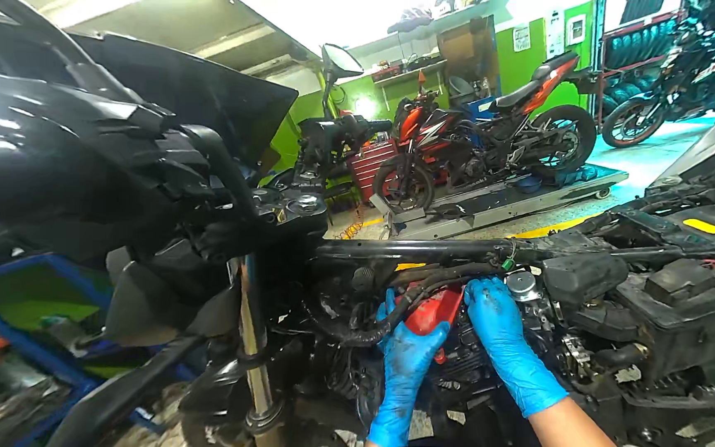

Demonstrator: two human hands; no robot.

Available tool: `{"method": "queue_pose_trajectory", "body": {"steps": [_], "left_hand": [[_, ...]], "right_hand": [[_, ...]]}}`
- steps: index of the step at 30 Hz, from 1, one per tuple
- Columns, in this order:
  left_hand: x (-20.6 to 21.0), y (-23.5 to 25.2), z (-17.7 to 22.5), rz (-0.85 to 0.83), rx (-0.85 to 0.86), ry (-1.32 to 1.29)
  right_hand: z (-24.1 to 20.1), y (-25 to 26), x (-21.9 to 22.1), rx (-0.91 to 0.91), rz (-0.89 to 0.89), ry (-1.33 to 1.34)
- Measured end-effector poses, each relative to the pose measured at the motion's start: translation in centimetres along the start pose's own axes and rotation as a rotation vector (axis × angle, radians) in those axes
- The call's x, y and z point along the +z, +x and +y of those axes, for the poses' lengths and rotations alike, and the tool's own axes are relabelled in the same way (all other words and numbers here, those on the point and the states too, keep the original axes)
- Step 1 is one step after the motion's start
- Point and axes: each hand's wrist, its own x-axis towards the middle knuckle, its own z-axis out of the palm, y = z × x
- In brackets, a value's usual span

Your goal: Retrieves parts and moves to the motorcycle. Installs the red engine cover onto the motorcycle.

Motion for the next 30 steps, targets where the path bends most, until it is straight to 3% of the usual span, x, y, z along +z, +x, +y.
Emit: {"method": "queue_pose_trajectory", "body": {"steps": [6, 12, 18, 22, 24, 30], "left_hand": [[-0.1, 1.0, 0.4, -0.045, -0.092, -0.181], [-2.4, 3.2, 0.1, -0.295, 0.071, -0.312], [-2.2, 1.6, 1.1, -0.242, -0.055, -0.061], [-1.7, 3.7, -1.4, -0.25, 0.087, -0.303], [-2.0, 4.1, -1.4, -0.303, 0.116, -0.295], [-1.9, 0.6, 0.6, -0.148, -0.081, -0.07]], "right_hand": [[-0.4, 0.9, -2.0, 0.029, -0.297, -0.072], [-0.8, 1.5, -2.4, 0.05, -0.368, -0.085], [-0.7, 1.3, -1.8, 0.042, -0.291, -0.091], [-0.6, 1.4, -1.7, 0.062, -0.186, -0.025], [-0.5, 1.2, -1.3, 0.056, -0.129, -0.022], [0.5, 0.3, -0.8, -0.046, -0.098, 0.004]]}}
